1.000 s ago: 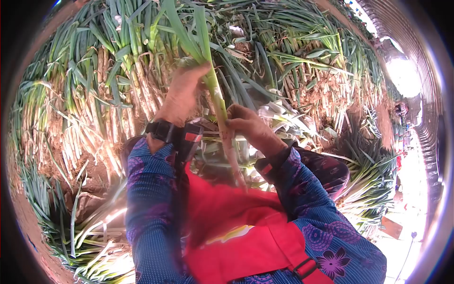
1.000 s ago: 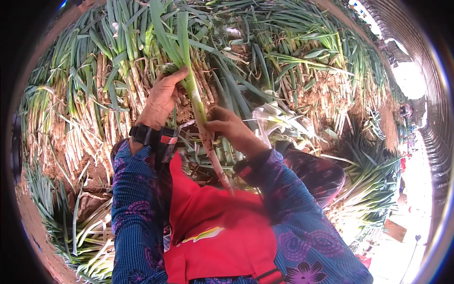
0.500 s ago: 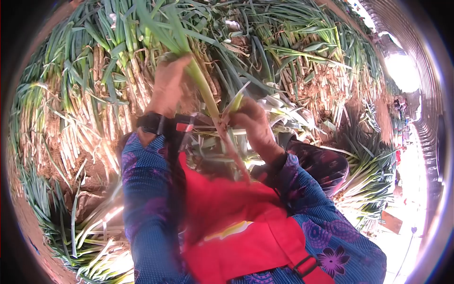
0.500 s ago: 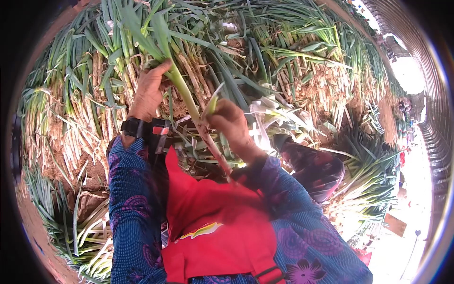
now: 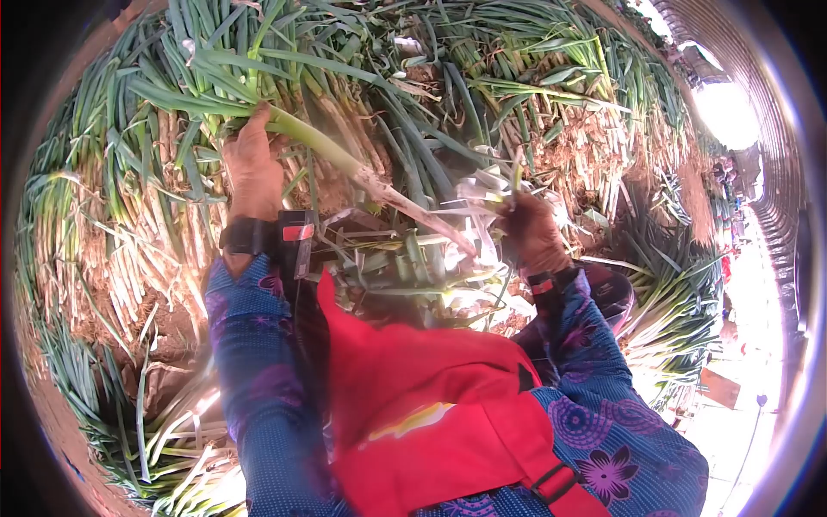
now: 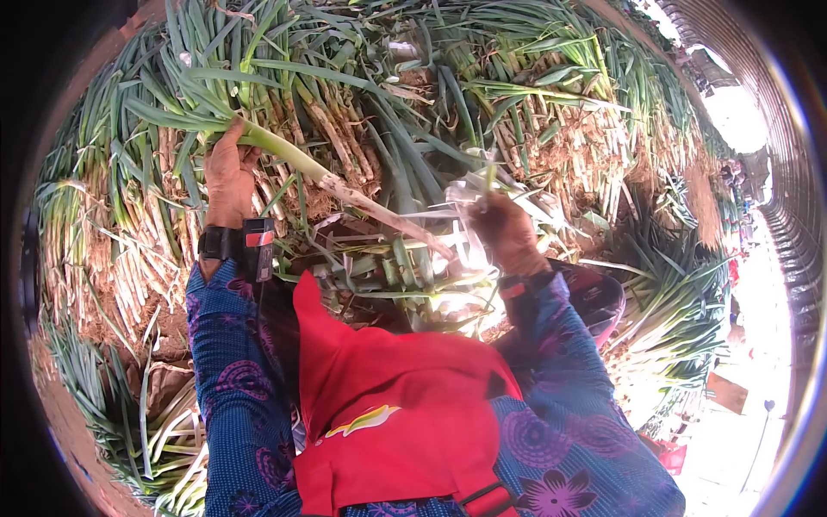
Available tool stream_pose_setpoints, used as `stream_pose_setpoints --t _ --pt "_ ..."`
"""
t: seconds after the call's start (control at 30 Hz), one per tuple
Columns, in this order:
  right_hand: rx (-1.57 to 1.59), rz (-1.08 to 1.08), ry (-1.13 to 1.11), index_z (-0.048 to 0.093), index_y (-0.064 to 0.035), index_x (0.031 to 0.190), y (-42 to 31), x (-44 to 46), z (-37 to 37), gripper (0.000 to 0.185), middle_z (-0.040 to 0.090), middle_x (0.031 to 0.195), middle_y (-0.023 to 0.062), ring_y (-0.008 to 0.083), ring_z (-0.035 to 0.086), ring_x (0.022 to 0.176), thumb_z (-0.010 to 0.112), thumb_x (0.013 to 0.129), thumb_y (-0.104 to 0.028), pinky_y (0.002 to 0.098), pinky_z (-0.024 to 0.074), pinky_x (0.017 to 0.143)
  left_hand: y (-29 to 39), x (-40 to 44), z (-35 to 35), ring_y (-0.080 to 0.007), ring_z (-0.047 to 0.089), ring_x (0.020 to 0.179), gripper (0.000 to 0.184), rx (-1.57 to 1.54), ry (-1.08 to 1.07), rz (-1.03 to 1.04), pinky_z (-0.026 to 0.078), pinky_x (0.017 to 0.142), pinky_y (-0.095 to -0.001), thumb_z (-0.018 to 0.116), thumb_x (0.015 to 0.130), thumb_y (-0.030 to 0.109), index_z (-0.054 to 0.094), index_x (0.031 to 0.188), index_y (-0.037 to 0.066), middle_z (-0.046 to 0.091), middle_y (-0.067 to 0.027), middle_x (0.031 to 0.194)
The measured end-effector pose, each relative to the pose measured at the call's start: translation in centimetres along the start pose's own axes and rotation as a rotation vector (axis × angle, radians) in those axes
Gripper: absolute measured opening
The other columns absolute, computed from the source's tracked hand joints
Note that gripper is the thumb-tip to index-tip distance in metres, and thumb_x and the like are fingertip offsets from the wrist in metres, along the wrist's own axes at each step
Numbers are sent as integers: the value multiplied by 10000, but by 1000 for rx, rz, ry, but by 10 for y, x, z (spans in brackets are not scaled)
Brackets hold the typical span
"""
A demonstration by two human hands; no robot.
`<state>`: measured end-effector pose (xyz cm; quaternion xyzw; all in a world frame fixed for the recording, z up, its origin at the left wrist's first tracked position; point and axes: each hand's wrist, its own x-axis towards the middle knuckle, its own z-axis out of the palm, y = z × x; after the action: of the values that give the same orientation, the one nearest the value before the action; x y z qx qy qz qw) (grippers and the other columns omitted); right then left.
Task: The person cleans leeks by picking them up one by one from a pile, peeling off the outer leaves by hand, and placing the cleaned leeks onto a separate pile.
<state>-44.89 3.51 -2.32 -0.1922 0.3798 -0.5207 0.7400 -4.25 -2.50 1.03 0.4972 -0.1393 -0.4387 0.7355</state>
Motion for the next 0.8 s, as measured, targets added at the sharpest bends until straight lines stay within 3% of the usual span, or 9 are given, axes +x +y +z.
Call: stream_pose_setpoints --t 0.03,0.07,0.23,0.27,0.37,0.43,0.5,0.57,0.8 --pt "-60 -50 91 590 -89 843 -13 -4 -15 107 585 731 18 177 578 703 664 833 -166 347 512 708 1 4 -3 -146 626 740 171 7 27 -1 511 592 -287 715 845 155 630 975 85 646 -19 865" --pt "-48 -18 133 582 -85 899 -31 -3 -46 136 591 725 18 176 577 684 674 817 -145 357 523 688 2 6 -6 -191 624 788 387 3 17 11 513 571 -327 763 781 141 527 1071 42 638 -78 947" --pt "48 -290 559 551 -40 851 -115 16 -229 148 544 780 43 167 566 710 632 810 -156 313 492 609 15 -3 -3 -161 612 748 245 26 190 57 505 575 -279 740 824 176 621 1006 62 638 -47 897" --pt "-160 -195 479 572 -39 895 -122 9 -238 163 558 800 51 174 574 730 633 810 -164 329 498 635 16 -4 -4 -164 611 753 259 26 193 56 503 575 -281 746 819 182 620 1009 59 637 -51 901" --pt "-924 -86 579 619 -55 1059 -97 -15 -126 290 612 895 77 195 588 804 657 800 -180 360 506 731 5 -5 2 -175 610 768 291 37 168 66 500 565 -292 759 804 193 612 1011 50 635 -60 912" --pt "-1439 -111 387 593 -51 1188 -67 23 -95 391 638 1022 84 200 590 928 657 840 -220 339 488 823 -5 -6 7 -177 610 775 294 29 113 58 499 557 -296 759 802 192 604 1006 48 634 -64 919" --pt "-1173 -144 -72 555 -20 1230 -20 32 -36 396 613 1160 133 225 583 1064 627 885 -200 331 490 898 -8 -11 14 -178 610 775 293 28 100 51 498 550 -297 757 802 190 596 1001 46 634 -65 920" --pt "-1278 -73 -217 555 -14 1209 10 7 57 387 585 1206 145 235 572 1076 625 886 -215 353 480 920 -6 -22 23 -176 609 769 290 27 128 44 496 544 -295 752 805 186 588 997 45 634 -63 916" --pt "-1646 -444 -254 561 -56 1063 61 6 113 331 595 1053 132 312 581 988 670 782 -193 404 451 852 -6 -25 29 -160 601 763 250 84 140 29 486 555 -285 746 811 190 607 962 47 635 -51 891"
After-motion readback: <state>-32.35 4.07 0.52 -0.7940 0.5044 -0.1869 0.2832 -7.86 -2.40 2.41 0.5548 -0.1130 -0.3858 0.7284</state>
